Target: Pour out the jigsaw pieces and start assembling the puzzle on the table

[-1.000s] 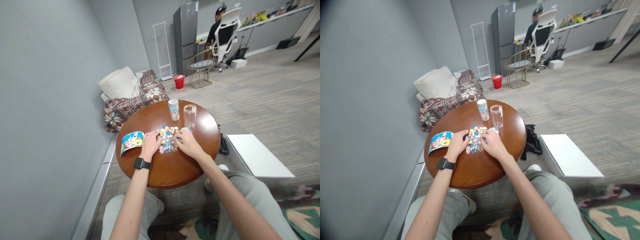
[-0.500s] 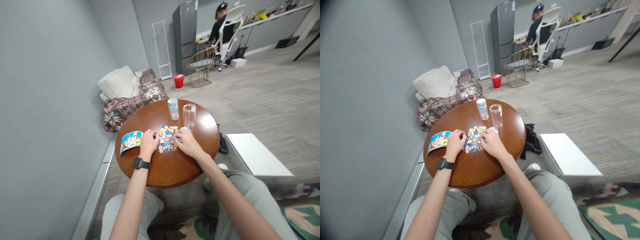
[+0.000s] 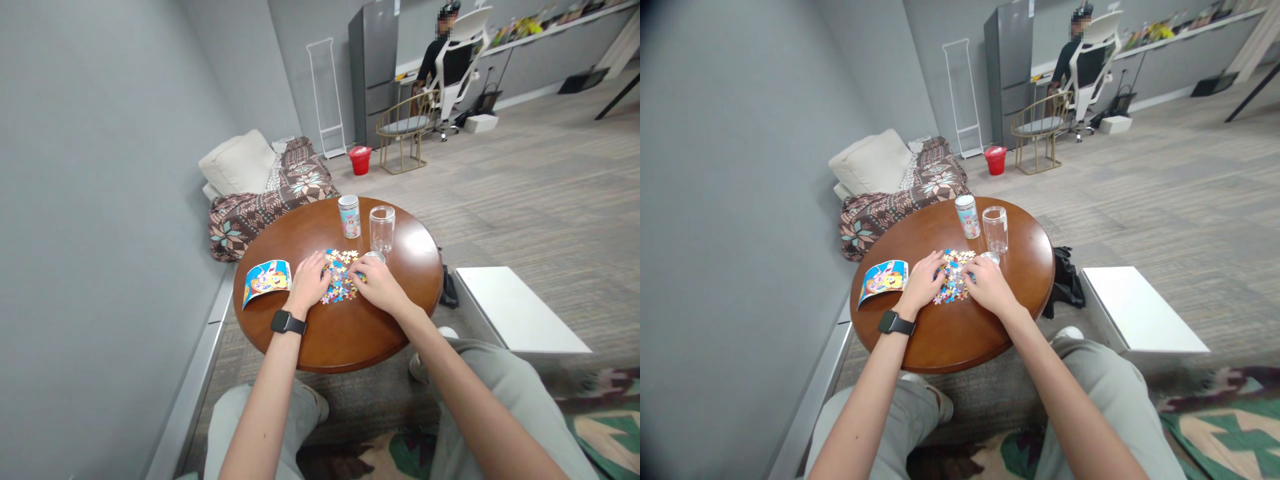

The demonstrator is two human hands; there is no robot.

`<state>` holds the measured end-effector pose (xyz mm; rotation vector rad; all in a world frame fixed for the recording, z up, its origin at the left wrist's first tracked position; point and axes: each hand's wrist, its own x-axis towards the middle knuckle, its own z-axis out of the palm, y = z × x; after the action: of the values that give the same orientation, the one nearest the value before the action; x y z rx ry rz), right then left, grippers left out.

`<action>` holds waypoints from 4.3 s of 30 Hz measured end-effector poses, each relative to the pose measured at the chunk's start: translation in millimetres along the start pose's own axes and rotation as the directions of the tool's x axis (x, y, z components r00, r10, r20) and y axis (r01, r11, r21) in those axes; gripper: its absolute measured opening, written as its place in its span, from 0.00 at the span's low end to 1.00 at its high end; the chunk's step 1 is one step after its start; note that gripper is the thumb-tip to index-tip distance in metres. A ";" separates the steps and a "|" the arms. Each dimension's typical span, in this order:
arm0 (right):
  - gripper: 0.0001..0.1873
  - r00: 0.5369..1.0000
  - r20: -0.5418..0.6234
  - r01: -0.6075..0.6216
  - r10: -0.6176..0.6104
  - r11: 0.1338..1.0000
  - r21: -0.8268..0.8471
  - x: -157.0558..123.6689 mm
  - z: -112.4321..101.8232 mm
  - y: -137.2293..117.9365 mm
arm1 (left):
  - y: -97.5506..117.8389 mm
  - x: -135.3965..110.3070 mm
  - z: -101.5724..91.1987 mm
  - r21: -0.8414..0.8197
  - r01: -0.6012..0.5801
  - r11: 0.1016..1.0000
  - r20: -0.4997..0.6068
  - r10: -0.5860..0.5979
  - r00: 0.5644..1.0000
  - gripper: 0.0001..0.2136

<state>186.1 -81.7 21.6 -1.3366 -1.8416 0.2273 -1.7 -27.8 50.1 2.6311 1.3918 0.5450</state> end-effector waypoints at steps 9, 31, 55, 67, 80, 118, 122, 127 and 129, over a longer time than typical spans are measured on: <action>0.10 1.000 0.004 -0.021 0.021 1.000 -0.003 -0.2 0.2 -0.2 | -0.5 -0.1 0.1 -0.015 -0.023 1.000 -0.030 0.022 0.999 0.15; 0.10 1.000 0.008 -0.010 0.010 1.000 -0.013 -0.1 -1.4 0.6 | -3.7 0.0 0.4 -0.074 0.028 0.997 -0.012 -0.029 1.000 0.13; 0.09 1.000 0.006 -0.026 0.026 1.000 -0.004 -0.2 -0.6 0.2 | -1.8 -2.7 -5.5 -0.101 0.010 0.995 -0.130 -0.023 0.991 0.09; 0.09 1.000 0.007 -0.026 0.026 1.000 0.008 0.1 -1.4 -0.6 | -11.1 -1.3 1.6 -0.186 -0.053 0.981 -0.183 0.019 0.983 0.06; 0.09 1.000 -0.011 -0.013 0.013 1.000 0.005 -0.3 0.8 2.2 | -21.1 0.9 7.8 -0.339 -0.035 0.940 -0.258 -0.057 0.964 0.04; 0.13 0.978 0.075 0.187 -0.195 0.977 0.103 0.2 -1.8 -6.5 | 4.2 -5.8 -2.7 -0.287 -0.321 0.903 -0.294 0.236 0.926 0.08; 0.10 0.984 0.029 0.174 -0.177 0.981 0.083 1.7 0.0 -2.9 | 6.7 -6.7 -2.4 -0.293 -0.277 0.915 -0.277 0.196 0.941 0.08; 0.11 0.988 -0.027 0.154 -0.153 0.986 0.057 2.7 0.0 -6.0 | 7.3 -7.0 -1.9 -0.293 -0.253 0.922 -0.290 0.166 0.943 0.07; 0.11 0.989 -0.041 0.144 -0.142 0.989 0.044 2.6 0.3 -8.6 | 7.4 -6.4 -1.4 -0.293 -0.239 0.926 -0.286 0.154 0.946 0.06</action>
<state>179.6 -83.0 27.6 -1.1635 -1.8796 0.1667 0.3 -37.4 51.7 2.5050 0.9838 1.0781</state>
